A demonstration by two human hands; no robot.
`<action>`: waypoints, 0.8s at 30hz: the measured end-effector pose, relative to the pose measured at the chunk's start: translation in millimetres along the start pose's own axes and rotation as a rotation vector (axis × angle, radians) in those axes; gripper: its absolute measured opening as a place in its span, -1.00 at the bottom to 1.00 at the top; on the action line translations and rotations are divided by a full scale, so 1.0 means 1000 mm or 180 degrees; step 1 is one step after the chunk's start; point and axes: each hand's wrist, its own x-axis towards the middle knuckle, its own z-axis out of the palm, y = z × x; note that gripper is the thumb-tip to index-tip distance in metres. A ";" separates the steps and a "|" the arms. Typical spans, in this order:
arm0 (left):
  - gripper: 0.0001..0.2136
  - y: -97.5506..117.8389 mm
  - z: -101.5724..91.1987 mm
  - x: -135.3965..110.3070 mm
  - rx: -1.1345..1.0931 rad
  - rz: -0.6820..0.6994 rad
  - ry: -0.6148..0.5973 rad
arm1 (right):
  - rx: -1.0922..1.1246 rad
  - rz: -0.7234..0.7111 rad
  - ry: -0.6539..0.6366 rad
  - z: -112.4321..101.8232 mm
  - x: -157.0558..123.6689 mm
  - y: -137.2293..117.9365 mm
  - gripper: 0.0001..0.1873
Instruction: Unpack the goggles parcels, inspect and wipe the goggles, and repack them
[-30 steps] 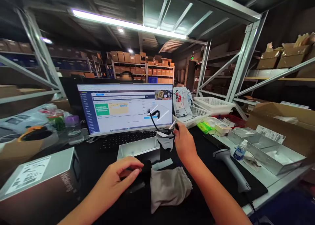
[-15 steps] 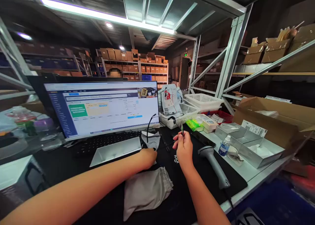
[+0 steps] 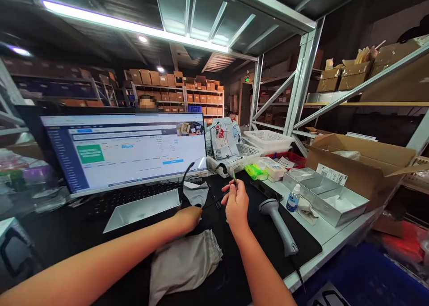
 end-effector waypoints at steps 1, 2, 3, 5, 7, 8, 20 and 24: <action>-0.74 0.004 -0.008 -0.008 -0.0063 -0.0023 -0.0040 | 0.0045 0.0031 0.0022 0.000 0.001 0.001 -0.68; -0.75 0.008 -0.017 -0.018 -0.0124 -0.0038 -0.0082 | 0.0097 0.0055 0.0038 0.000 0.002 0.003 -0.67; -0.74 0.011 -0.029 -0.030 -0.0205 -0.0025 -0.0112 | 0.0157 0.0069 0.0050 0.000 0.004 0.004 -0.65; -0.71 0.016 -0.053 -0.058 -0.0452 0.0094 -0.0059 | 0.0310 0.0092 0.0076 0.000 0.006 0.005 -0.62; -0.67 0.018 -0.077 -0.089 -0.0698 0.0303 0.0224 | 0.0480 0.0130 0.0054 0.001 0.006 0.005 -0.58; -0.66 0.018 -0.087 -0.104 -0.0799 0.0391 0.0407 | 0.0558 0.0148 0.0023 0.003 0.004 0.005 -0.57; -0.59 -0.031 -0.128 -0.171 -0.2259 0.0578 0.2148 | 0.0992 0.0337 -0.0753 0.052 -0.028 -0.036 -0.52; -0.51 -0.039 -0.136 -0.169 -0.2444 0.0729 0.2501 | 0.1077 0.0087 -0.0930 0.081 -0.017 -0.073 -0.53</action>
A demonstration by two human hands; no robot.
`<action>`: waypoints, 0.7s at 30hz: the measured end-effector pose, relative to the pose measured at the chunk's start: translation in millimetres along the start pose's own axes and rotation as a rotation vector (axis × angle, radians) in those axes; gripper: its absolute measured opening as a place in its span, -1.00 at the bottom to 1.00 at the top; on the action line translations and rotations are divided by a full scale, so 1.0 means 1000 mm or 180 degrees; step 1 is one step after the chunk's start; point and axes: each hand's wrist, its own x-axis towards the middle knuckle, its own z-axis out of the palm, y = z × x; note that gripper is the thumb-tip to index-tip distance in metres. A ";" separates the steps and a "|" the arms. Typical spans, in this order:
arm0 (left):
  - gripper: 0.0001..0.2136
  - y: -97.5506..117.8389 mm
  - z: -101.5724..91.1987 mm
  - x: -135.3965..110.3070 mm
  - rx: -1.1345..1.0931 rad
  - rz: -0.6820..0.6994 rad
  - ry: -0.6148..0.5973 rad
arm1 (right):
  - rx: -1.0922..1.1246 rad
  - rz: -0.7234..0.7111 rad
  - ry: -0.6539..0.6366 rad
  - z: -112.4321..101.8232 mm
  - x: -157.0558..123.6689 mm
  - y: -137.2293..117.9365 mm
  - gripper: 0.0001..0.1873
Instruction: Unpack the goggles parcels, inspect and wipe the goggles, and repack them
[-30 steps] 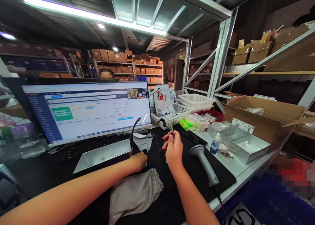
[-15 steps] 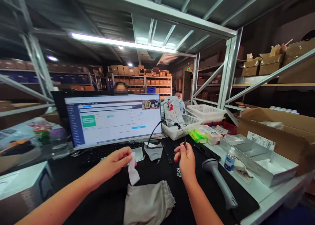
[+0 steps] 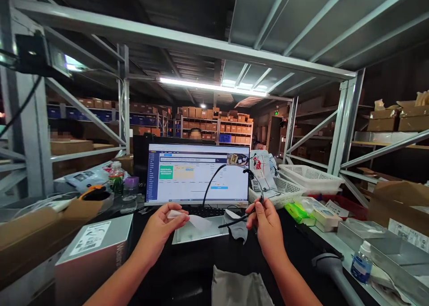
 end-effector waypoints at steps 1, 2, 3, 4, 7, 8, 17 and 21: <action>-0.49 -0.002 -0.001 0.001 -0.0040 0.0052 0.0042 | 0.0025 -0.0048 -0.0064 0.009 0.004 -0.006 -0.55; -0.48 -0.004 -0.003 0.002 -0.0068 0.0104 0.0086 | 0.0054 -0.0093 -0.0116 0.019 0.006 -0.010 -0.56; -0.48 -0.006 -0.004 0.003 -0.0079 0.0151 0.0136 | 0.0083 -0.0131 -0.0161 0.028 0.007 -0.014 -0.58; -0.49 -0.008 -0.006 0.003 -0.0072 0.0190 0.0195 | 0.0102 -0.0163 -0.0204 0.037 0.006 -0.016 -0.60; -0.55 -0.012 -0.012 0.004 0.0020 0.0256 0.0387 | 0.0009 -0.0273 -0.0325 0.058 -0.004 -0.016 -0.65; -0.56 -0.013 -0.014 0.004 0.0049 0.0269 0.0438 | -0.0077 -0.0310 -0.0351 0.063 -0.008 -0.014 -0.66; -0.33 -0.010 -0.018 -0.001 -0.0019 0.0422 0.0473 | -0.0375 -0.0269 -0.0330 0.059 -0.014 -0.002 -0.68; -0.40 -0.011 -0.014 -0.004 -0.0035 0.0331 0.0428 | -0.0174 -0.0225 -0.0270 0.053 -0.010 -0.005 -0.66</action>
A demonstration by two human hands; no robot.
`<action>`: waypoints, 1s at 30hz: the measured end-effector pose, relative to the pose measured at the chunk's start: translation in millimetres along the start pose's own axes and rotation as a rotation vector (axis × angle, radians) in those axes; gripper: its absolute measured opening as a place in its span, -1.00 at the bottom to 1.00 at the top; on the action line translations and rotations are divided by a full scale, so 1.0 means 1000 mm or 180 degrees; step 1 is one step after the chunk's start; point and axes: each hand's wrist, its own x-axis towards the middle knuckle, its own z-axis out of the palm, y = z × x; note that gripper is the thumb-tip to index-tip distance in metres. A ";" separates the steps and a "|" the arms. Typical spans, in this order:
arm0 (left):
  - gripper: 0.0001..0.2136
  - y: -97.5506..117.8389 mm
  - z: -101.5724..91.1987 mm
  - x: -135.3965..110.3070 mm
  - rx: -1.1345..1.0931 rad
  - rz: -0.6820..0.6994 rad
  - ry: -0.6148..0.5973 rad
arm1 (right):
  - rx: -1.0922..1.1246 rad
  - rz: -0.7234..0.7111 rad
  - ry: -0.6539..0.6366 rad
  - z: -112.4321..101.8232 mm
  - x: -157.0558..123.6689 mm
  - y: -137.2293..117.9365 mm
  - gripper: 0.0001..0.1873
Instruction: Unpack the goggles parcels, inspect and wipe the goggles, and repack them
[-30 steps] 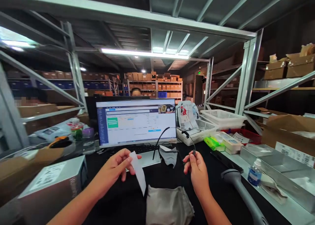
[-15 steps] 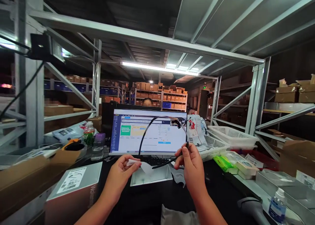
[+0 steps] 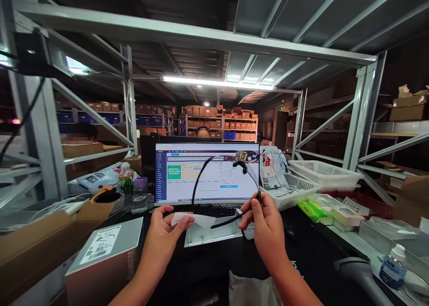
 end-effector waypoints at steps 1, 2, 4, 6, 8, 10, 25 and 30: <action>-0.43 0.000 0.001 -0.001 0.0019 -0.0019 -0.0042 | 0.0033 0.0002 -0.0005 0.000 0.000 -0.001 -0.67; -0.46 0.000 0.001 -0.001 0.0045 -0.0031 -0.0089 | 0.0050 0.0001 -0.0010 0.001 -0.001 -0.002 -0.67; -0.51 -0.001 0.002 -0.002 0.0116 -0.0031 -0.0164 | 0.0066 -0.0011 -0.0013 0.003 -0.003 -0.003 -0.68; -0.54 -0.001 0.002 -0.003 0.0210 -0.0018 -0.0198 | 0.0081 -0.0011 -0.0023 0.005 -0.006 -0.004 -0.69; -0.54 0.000 0.001 -0.005 0.0338 0.0003 -0.0199 | 0.0125 0.0011 -0.0045 0.007 -0.008 -0.005 -0.70; -0.54 0.001 0.000 -0.006 0.0507 0.0026 -0.0159 | 0.0168 0.0045 -0.0070 0.008 -0.010 -0.007 -0.70; -0.64 0.013 0.003 -0.017 0.1383 0.0174 0.0005 | -0.0185 -0.0141 -0.0092 0.010 -0.017 -0.006 -0.74; -0.65 0.014 0.002 -0.017 0.1397 0.0220 0.0004 | -0.0212 -0.0012 -0.0108 0.008 -0.011 -0.004 -0.73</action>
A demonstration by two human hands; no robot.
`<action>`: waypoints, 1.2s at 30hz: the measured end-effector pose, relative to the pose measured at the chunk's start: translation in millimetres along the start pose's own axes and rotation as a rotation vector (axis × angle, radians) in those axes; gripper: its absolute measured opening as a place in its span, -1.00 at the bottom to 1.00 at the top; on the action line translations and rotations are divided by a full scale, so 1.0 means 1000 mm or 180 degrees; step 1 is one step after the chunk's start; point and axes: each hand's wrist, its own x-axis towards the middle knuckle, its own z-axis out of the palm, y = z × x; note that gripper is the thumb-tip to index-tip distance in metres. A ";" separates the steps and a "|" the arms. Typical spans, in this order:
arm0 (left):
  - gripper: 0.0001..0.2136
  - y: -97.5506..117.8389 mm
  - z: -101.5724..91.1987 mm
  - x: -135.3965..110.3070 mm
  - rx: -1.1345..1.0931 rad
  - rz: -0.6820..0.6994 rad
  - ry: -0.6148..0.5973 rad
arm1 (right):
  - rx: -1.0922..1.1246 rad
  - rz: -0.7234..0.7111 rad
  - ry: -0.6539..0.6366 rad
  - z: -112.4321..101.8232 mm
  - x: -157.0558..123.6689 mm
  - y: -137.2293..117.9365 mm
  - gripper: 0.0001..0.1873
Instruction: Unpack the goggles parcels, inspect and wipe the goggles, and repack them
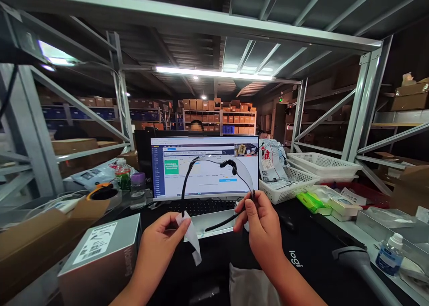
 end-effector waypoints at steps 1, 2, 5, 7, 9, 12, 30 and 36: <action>-0.65 -0.001 0.000 0.000 -0.0003 -0.0007 0.0004 | 0.0033 0.0020 -0.0005 0.000 0.000 0.001 -0.74; -0.65 -0.001 0.000 0.001 -0.0004 -0.0018 0.0005 | 0.0082 0.0036 -0.0011 0.000 0.000 0.001 -0.74; -0.65 -0.003 0.000 0.002 0.0003 -0.0053 0.0018 | 0.0243 0.0027 0.0006 -0.001 -0.001 0.002 -0.75; -0.65 -0.003 0.000 0.003 0.0011 -0.0064 0.0045 | 0.0269 0.0000 0.0028 -0.001 -0.002 0.001 -0.76; -0.65 -0.003 -0.001 0.002 0.0021 -0.0067 0.0066 | 0.0232 0.0013 0.0039 -0.002 -0.002 0.000 -0.75; -0.65 -0.002 -0.002 0.002 0.0029 -0.0063 0.0055 | 0.0179 0.0035 0.0046 -0.001 -0.001 -0.001 -0.74; -0.64 -0.002 -0.003 0.003 -0.0107 -0.0090 0.0136 | -0.0048 0.0020 -0.0001 0.001 -0.003 0.004 -0.73; -0.60 -0.007 -0.008 0.010 -0.0397 -0.0259 -0.0059 | -0.0517 -0.0123 -0.0170 -0.014 0.007 0.004 -0.74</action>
